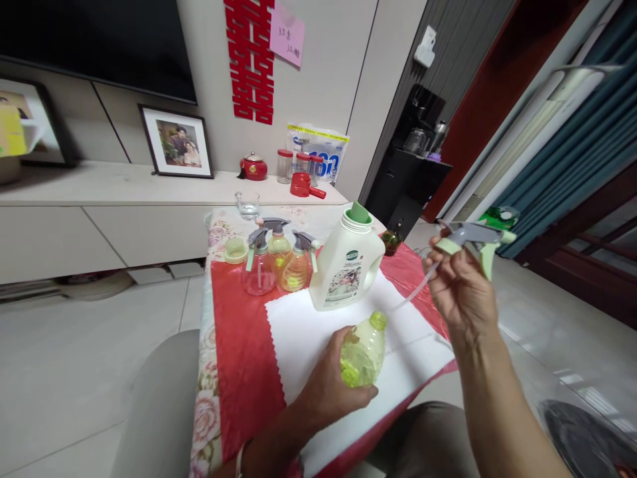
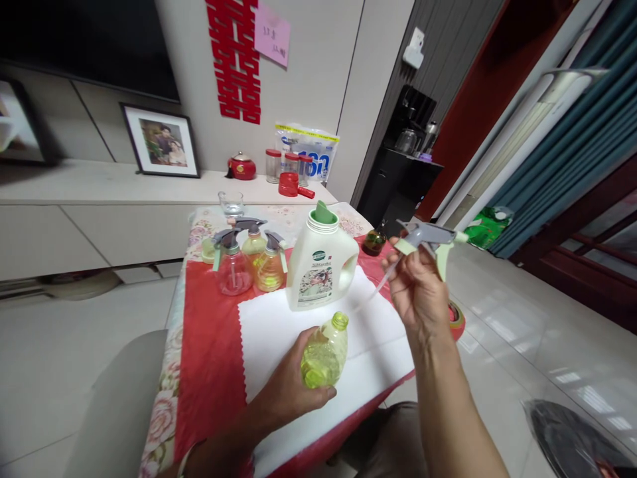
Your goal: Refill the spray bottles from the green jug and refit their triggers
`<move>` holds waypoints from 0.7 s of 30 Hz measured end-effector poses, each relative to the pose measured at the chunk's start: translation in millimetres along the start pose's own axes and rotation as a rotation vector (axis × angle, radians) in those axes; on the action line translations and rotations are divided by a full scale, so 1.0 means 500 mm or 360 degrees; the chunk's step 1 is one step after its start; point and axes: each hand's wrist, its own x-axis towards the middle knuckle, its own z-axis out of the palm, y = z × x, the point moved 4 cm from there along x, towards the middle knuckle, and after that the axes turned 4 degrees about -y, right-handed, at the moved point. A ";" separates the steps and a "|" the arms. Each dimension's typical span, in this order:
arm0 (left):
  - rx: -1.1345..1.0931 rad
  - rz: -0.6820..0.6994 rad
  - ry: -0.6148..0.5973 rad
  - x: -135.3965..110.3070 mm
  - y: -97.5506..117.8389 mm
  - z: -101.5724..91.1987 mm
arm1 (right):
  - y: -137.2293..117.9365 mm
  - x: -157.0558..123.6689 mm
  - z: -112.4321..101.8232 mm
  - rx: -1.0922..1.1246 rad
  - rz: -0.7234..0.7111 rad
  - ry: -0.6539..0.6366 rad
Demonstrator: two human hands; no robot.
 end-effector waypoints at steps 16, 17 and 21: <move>0.0170 0.0289 0.0842 -0.007 0.033 -0.058 | 0.221 -0.148 -0.086 -0.1234 0.0269 -0.0613; 0.0200 0.0312 0.0865 -0.008 0.034 -0.059 | 0.238 -0.158 -0.082 -0.1254 0.0267 -0.0669; 0.0234 0.0361 0.0832 -0.006 0.031 -0.055 | 0.275 -0.173 -0.075 -0.1327 0.0271 -0.0848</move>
